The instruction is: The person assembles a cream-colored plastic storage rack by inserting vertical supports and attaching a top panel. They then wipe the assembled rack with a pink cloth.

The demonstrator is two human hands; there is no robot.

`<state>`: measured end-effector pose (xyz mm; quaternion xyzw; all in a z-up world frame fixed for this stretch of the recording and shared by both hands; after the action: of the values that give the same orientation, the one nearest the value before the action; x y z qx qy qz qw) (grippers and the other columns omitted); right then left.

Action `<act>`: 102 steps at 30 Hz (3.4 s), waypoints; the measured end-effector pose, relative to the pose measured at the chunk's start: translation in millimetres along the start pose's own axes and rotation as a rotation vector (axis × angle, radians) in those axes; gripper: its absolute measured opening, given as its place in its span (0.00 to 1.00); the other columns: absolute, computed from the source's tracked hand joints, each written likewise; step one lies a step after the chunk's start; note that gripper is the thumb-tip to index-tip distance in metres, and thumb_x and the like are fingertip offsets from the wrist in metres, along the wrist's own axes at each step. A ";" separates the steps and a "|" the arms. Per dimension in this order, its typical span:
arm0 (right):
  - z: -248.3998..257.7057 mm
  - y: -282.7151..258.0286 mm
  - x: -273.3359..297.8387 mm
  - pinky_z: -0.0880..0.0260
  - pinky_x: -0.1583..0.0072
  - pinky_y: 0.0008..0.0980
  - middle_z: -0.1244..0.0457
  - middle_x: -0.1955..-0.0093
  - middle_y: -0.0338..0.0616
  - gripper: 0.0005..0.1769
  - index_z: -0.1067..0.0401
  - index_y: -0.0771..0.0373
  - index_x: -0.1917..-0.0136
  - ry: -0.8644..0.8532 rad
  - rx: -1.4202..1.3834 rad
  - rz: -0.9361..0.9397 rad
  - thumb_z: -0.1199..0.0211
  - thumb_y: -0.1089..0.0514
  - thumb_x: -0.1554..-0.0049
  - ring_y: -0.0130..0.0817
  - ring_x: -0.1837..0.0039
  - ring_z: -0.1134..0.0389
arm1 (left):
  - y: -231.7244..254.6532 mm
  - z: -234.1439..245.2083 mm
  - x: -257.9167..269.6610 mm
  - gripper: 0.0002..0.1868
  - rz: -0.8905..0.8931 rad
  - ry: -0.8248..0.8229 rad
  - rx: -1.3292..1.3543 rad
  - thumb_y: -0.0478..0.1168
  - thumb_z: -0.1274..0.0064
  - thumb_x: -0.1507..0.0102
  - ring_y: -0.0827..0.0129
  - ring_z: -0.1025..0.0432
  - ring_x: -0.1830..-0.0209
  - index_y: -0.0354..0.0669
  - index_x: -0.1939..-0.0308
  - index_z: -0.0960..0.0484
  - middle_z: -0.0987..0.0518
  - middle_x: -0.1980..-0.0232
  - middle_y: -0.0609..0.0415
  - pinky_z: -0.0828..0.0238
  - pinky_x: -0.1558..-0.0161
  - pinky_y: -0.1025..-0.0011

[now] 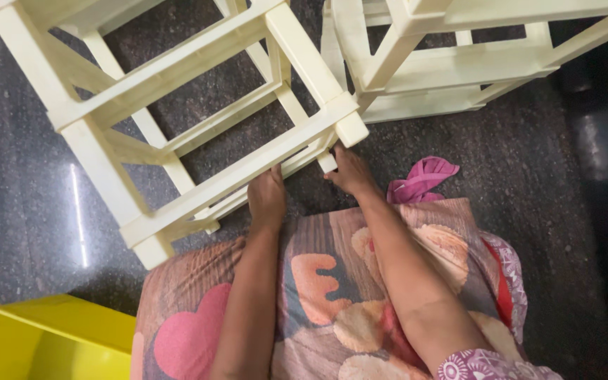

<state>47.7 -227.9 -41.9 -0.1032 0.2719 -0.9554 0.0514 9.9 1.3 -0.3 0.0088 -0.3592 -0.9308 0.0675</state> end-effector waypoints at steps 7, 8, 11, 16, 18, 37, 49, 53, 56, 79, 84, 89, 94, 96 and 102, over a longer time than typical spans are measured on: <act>-21.0 -15.4 11.8 0.32 0.39 0.51 0.34 0.40 0.62 0.36 0.30 0.63 0.37 -0.132 -0.033 0.032 0.22 0.49 0.54 0.60 0.37 0.33 | -9.3 -22.6 7.3 0.14 -0.298 0.074 -0.470 0.39 0.59 0.34 0.48 0.23 0.61 0.43 0.53 0.17 0.18 0.59 0.41 0.25 0.62 0.56; -22.7 -18.4 13.6 0.31 0.39 0.49 0.33 0.40 0.61 0.36 0.29 0.63 0.37 -0.122 -0.046 0.055 0.22 0.49 0.55 0.59 0.38 0.32 | -11.3 -23.3 9.6 0.13 -0.267 0.065 -0.442 0.40 0.59 0.33 0.48 0.23 0.61 0.43 0.55 0.17 0.18 0.60 0.41 0.25 0.62 0.55; -19.8 -21.8 13.6 0.30 0.40 0.47 0.33 0.41 0.59 0.36 0.28 0.62 0.39 -0.087 -0.093 0.093 0.21 0.49 0.57 0.57 0.38 0.32 | -12.8 -24.2 10.0 0.12 -0.222 0.012 -0.399 0.40 0.58 0.30 0.48 0.23 0.61 0.44 0.57 0.18 0.18 0.61 0.42 0.26 0.60 0.54; -8.7 -27.5 4.8 0.30 0.41 0.46 0.32 0.43 0.58 0.36 0.27 0.63 0.40 -0.057 -0.167 0.124 0.20 0.50 0.60 0.55 0.41 0.31 | -12.3 -21.2 1.6 0.11 -0.250 -0.073 -0.413 0.37 0.58 0.33 0.50 0.23 0.58 0.46 0.59 0.18 0.18 0.61 0.45 0.26 0.56 0.54; -10.1 -30.7 6.3 0.29 0.41 0.45 0.31 0.43 0.56 0.34 0.26 0.62 0.40 -0.022 -0.149 0.169 0.21 0.51 0.59 0.54 0.40 0.30 | -15.1 -21.1 2.7 0.10 -0.269 -0.066 -0.427 0.37 0.58 0.33 0.51 0.22 0.58 0.45 0.59 0.18 0.18 0.62 0.45 0.26 0.55 0.54; 19.4 -47.1 17.8 0.28 0.45 0.50 0.28 0.50 0.55 0.28 0.30 0.58 0.36 -0.067 0.184 -0.162 0.28 0.43 0.43 0.53 0.46 0.27 | -71.1 16.8 3.3 0.14 0.790 0.024 1.207 0.39 0.47 0.36 0.61 0.29 0.72 0.37 0.49 0.26 0.22 0.62 0.47 0.31 0.69 0.61; 9.1 -154.7 63.4 0.23 0.50 0.31 0.30 0.47 0.43 0.36 0.36 0.58 0.27 -0.212 -0.699 0.351 0.31 0.62 0.48 0.31 0.48 0.27 | -28.4 60.5 44.3 0.18 0.613 -0.308 1.115 0.49 0.54 0.30 0.69 0.35 0.75 0.48 0.39 0.24 0.26 0.66 0.50 0.39 0.72 0.69; 2.8 -143.7 58.0 0.23 0.49 0.33 0.30 0.48 0.45 0.27 0.33 0.61 0.35 -0.190 -0.656 0.302 0.31 0.64 0.48 0.33 0.50 0.27 | -46.9 48.4 44.7 0.17 0.577 -0.219 1.169 0.40 0.55 0.33 0.71 0.27 0.68 0.39 0.42 0.23 0.20 0.62 0.58 0.28 0.65 0.70; -9.3 -131.6 48.6 0.22 0.51 0.34 0.31 0.47 0.45 0.26 0.34 0.63 0.39 -0.179 -0.719 0.224 0.29 0.63 0.48 0.34 0.50 0.26 | -96.3 46.9 46.8 0.16 0.613 0.195 0.959 0.33 0.49 0.36 0.67 0.27 0.63 0.29 0.45 0.20 0.20 0.58 0.52 0.28 0.62 0.65; -133.6 -62.2 -1.8 0.21 0.52 0.29 0.29 0.45 0.54 0.21 0.27 0.72 0.40 -0.542 -0.921 -0.261 0.31 0.66 0.47 0.36 0.51 0.25 | -90.5 78.3 31.8 0.20 0.580 0.359 0.323 0.44 0.32 0.48 0.61 0.19 0.61 0.40 0.55 0.13 0.14 0.60 0.45 0.26 0.56 0.64; -145.0 -54.8 2.0 0.20 0.53 0.30 0.28 0.49 0.54 0.19 0.25 0.74 0.41 -0.596 -0.785 -0.411 0.32 0.66 0.46 0.37 0.54 0.25 | -65.3 72.9 31.0 0.21 0.537 0.120 0.330 0.45 0.33 0.47 0.58 0.17 0.58 0.40 0.53 0.11 0.13 0.59 0.42 0.25 0.53 0.63; -139.5 -52.9 8.4 0.21 0.56 0.33 0.30 0.52 0.51 0.17 0.29 0.72 0.45 -0.492 -0.903 -0.426 0.30 0.65 0.45 0.35 0.56 0.26 | -51.3 64.4 26.3 0.26 0.451 -0.042 0.392 0.44 0.33 0.51 0.57 0.15 0.56 0.40 0.50 0.13 0.12 0.56 0.44 0.23 0.52 0.64; -124.7 -68.5 11.7 0.22 0.57 0.33 0.29 0.56 0.47 0.14 0.29 0.67 0.47 -0.488 -0.963 -0.406 0.32 0.62 0.45 0.34 0.59 0.26 | -45.6 69.8 22.5 0.31 0.401 -0.065 0.219 0.45 0.30 0.49 0.49 0.19 0.50 0.38 0.43 0.17 0.17 0.51 0.35 0.25 0.47 0.60; -118.8 -75.0 13.9 0.26 0.58 0.32 0.29 0.58 0.47 0.09 0.24 0.68 0.51 -0.476 -0.785 -0.366 0.34 0.60 0.42 0.33 0.60 0.28 | -44.8 69.1 22.8 0.31 0.395 -0.077 0.195 0.45 0.31 0.49 0.48 0.20 0.49 0.37 0.43 0.17 0.17 0.51 0.33 0.25 0.46 0.59; -123.5 -78.9 21.4 0.28 0.57 0.32 0.28 0.60 0.42 0.10 0.23 0.63 0.54 -0.308 -0.673 -0.331 0.41 0.56 0.38 0.29 0.58 0.27 | -52.6 63.0 23.7 0.26 0.396 -0.099 0.170 0.40 0.38 0.47 0.44 0.22 0.48 0.38 0.45 0.16 0.17 0.50 0.34 0.26 0.45 0.56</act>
<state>-4.2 -101.6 -99.1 -0.2986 0.5385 -0.7816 -0.0997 -23.9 78.8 11.9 -0.1018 -0.4340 -0.8650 0.2304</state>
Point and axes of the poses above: each hand's wrist, its own x-axis away from the middle knuckle, its own z-axis out of the back of the hand, y = z × x, the point moved 1 cm from there along -x, towards the middle knuckle
